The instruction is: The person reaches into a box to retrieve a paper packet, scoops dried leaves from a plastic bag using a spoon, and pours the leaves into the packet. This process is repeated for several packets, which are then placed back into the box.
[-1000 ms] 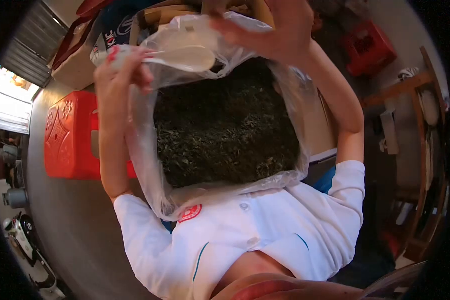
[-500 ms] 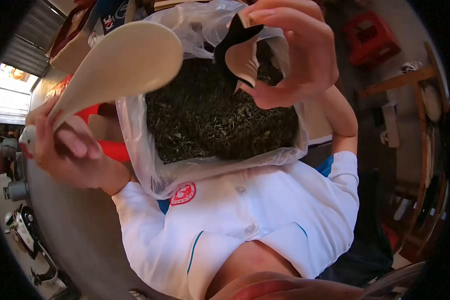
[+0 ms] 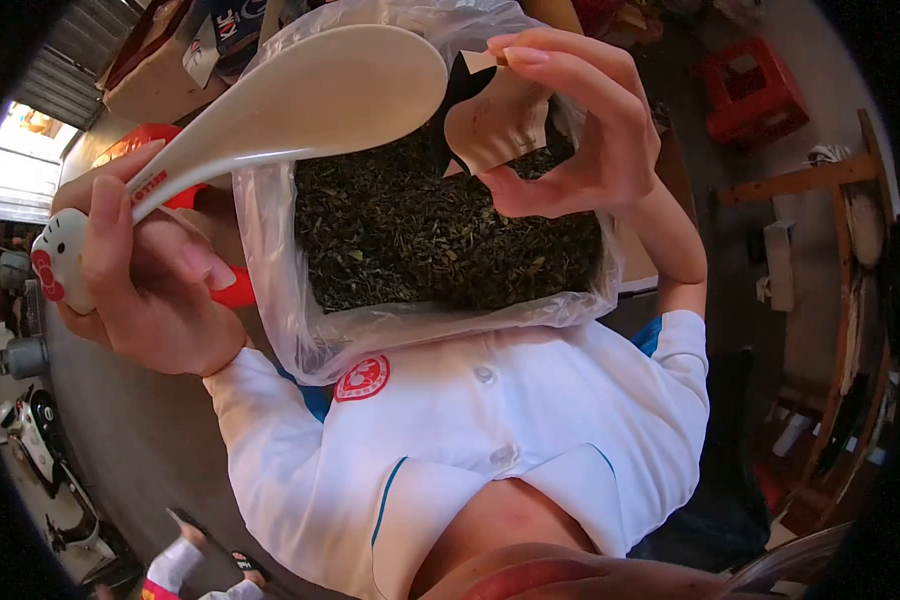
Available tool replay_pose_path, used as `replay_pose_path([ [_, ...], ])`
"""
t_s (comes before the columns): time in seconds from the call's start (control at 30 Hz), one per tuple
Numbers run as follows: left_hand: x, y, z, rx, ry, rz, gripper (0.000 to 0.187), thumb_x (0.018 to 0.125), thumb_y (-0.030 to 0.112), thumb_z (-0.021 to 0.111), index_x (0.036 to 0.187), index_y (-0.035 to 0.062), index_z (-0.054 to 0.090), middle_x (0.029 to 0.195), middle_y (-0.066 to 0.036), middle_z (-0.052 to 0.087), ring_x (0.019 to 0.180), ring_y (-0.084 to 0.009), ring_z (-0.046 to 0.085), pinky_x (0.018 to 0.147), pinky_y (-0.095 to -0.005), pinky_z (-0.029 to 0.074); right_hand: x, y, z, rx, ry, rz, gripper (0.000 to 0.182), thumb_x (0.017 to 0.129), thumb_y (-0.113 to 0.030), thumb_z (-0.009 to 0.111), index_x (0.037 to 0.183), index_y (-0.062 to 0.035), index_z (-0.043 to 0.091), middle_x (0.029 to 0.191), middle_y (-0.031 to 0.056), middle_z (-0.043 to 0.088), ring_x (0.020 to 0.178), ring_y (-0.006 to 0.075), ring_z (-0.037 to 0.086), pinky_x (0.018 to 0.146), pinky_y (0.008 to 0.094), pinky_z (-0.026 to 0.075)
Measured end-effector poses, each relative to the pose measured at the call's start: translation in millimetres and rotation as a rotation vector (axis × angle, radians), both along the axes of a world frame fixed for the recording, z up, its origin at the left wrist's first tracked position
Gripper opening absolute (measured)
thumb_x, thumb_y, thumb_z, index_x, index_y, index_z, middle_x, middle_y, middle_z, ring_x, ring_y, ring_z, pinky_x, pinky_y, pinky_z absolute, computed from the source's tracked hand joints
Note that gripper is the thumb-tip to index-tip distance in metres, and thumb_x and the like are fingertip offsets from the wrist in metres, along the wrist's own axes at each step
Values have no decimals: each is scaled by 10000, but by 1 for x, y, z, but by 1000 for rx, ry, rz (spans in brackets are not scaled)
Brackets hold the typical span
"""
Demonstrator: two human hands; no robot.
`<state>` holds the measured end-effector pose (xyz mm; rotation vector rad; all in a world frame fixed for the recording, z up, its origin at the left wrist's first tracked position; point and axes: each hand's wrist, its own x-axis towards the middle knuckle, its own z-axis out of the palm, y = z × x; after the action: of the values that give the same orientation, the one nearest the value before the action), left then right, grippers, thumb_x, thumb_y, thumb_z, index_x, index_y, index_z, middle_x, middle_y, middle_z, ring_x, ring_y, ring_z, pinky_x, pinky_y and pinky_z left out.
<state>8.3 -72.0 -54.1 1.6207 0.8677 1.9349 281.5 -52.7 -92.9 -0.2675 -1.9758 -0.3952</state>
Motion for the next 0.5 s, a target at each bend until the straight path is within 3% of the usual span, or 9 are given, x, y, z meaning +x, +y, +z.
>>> replay_pose_path([
  [0.23, 9, -3, 4, -94, 172, 86, 252, 865, 131, 598, 903, -114, 643, 545, -116, 604, 398, -131, 512, 433, -215, 409, 1, 1, -9, -34, -23, -73, 691, 604, -64, 811, 1209, 76, 508, 1179, 229, 593, 1014, 291, 633, 852, 339, 521],
  [0.4, 26, 3, 5, -262, 221, -222, 209, 879, 137, 622, 920, -64, 663, 555, -72, 587, 424, -111, 528, 420, -202, 413, 6, 2, -19, -159, -87, -65, 747, 627, -92, 854, 1264, 52, 491, 1178, 198, 615, 1026, 284, 626, 852, 336, 509],
  [0.5, 30, 18, -1, -309, 321, -352, 264, 909, 190, 581, 939, -59, 661, 573, -69, 571, 406, -103, 482, 417, -214, 400, 7, 0, -21, -257, -43, -59, 630, 692, -103, 829, 1241, -7, 536, 1180, 132, 613, 1027, 260, 628, 837, 321, 539],
])
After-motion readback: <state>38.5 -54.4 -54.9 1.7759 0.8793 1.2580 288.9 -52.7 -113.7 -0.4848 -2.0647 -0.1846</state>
